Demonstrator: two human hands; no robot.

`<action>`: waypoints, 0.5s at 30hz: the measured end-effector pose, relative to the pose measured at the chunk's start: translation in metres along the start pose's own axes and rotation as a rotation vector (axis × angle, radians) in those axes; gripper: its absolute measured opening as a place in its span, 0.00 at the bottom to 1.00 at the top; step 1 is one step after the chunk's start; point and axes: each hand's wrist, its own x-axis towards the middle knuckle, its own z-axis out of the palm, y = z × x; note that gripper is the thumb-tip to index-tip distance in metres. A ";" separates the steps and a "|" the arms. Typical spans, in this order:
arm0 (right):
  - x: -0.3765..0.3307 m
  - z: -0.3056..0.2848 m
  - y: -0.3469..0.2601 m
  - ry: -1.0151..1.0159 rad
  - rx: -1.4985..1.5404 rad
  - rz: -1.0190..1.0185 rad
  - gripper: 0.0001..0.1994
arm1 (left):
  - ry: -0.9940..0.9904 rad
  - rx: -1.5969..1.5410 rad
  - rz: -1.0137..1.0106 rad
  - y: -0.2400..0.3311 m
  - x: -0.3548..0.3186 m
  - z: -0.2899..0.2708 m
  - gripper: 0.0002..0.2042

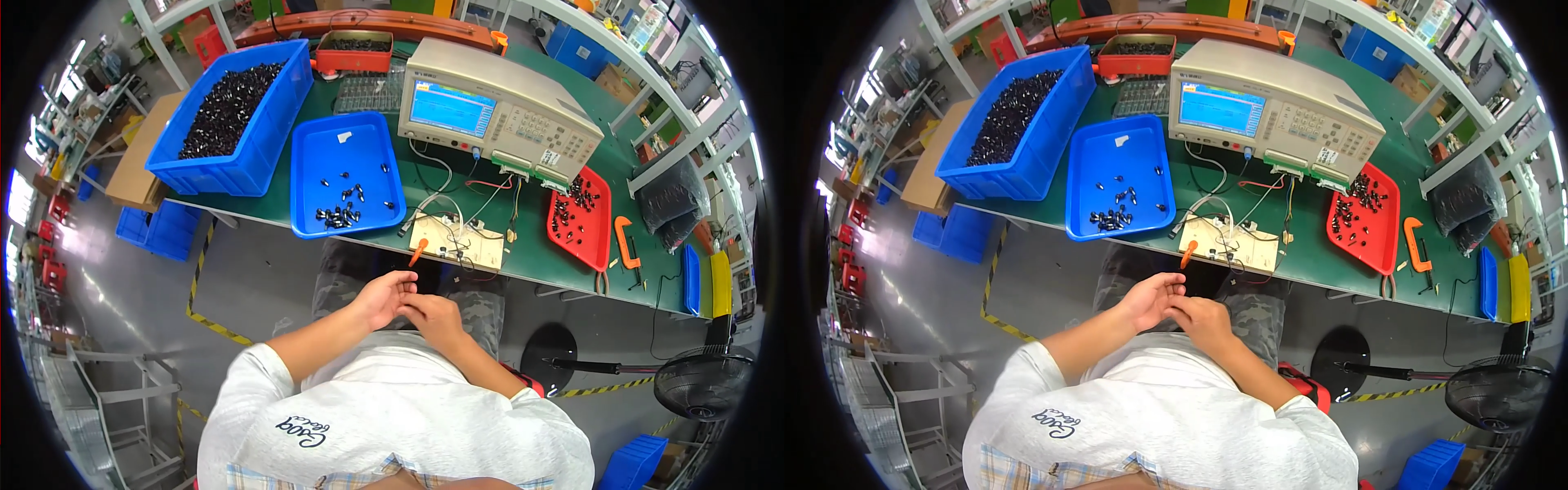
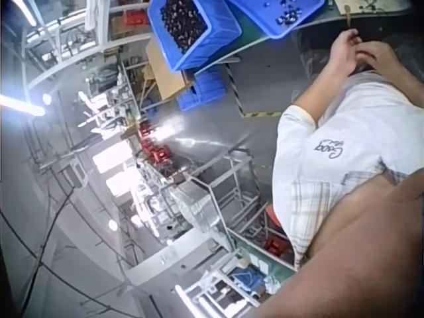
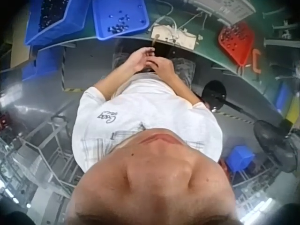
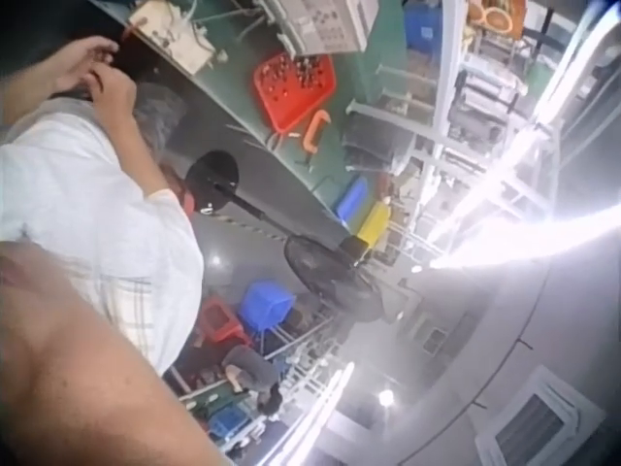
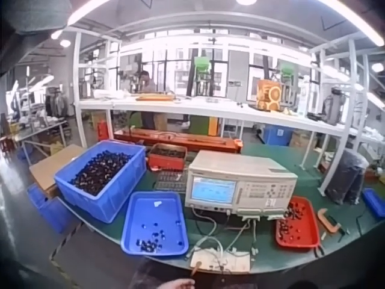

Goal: Assembling small black plastic components by hand at a factory workbench.

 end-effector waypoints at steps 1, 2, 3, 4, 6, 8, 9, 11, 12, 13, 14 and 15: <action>-0.005 0.001 -0.002 -0.012 -0.004 0.008 0.08 | -0.002 0.103 -0.012 -0.003 0.000 -0.003 0.09; -0.008 0.005 -0.005 -0.064 0.001 -0.023 0.09 | -0.007 0.215 -0.024 -0.002 0.001 -0.006 0.08; -0.012 0.008 -0.007 -0.116 0.005 -0.055 0.09 | 0.020 0.312 -0.066 -0.004 -0.002 -0.007 0.08; -0.015 0.007 -0.008 -0.145 0.026 -0.053 0.09 | 0.016 0.309 -0.073 -0.003 -0.002 -0.011 0.08; -0.017 0.007 -0.009 -0.142 0.042 -0.053 0.09 | -0.043 0.417 -0.108 -0.004 -0.003 -0.013 0.08; -0.017 0.004 -0.009 -0.138 0.059 -0.056 0.08 | -0.040 0.486 -0.119 -0.001 0.001 -0.007 0.09; -0.014 0.000 -0.008 -0.100 0.075 0.019 0.08 | -0.028 0.533 -0.101 0.000 0.002 -0.001 0.10; -0.013 -0.003 -0.004 -0.018 0.346 0.250 0.09 | -0.092 0.608 -0.048 -0.005 0.007 0.002 0.15; -0.012 -0.006 -0.001 -0.018 0.345 0.252 0.09 | -0.093 0.607 -0.051 -0.009 0.010 0.002 0.15; -0.010 -0.010 0.002 -0.001 0.286 0.212 0.08 | -0.114 0.670 0.077 -0.014 0.011 0.002 0.16; -0.009 -0.013 0.005 0.020 0.231 0.180 0.08 | -0.133 0.735 0.198 -0.019 0.011 0.005 0.17; -0.010 -0.014 0.007 0.020 0.322 0.233 0.08 | -0.096 0.712 0.284 -0.026 0.010 0.008 0.18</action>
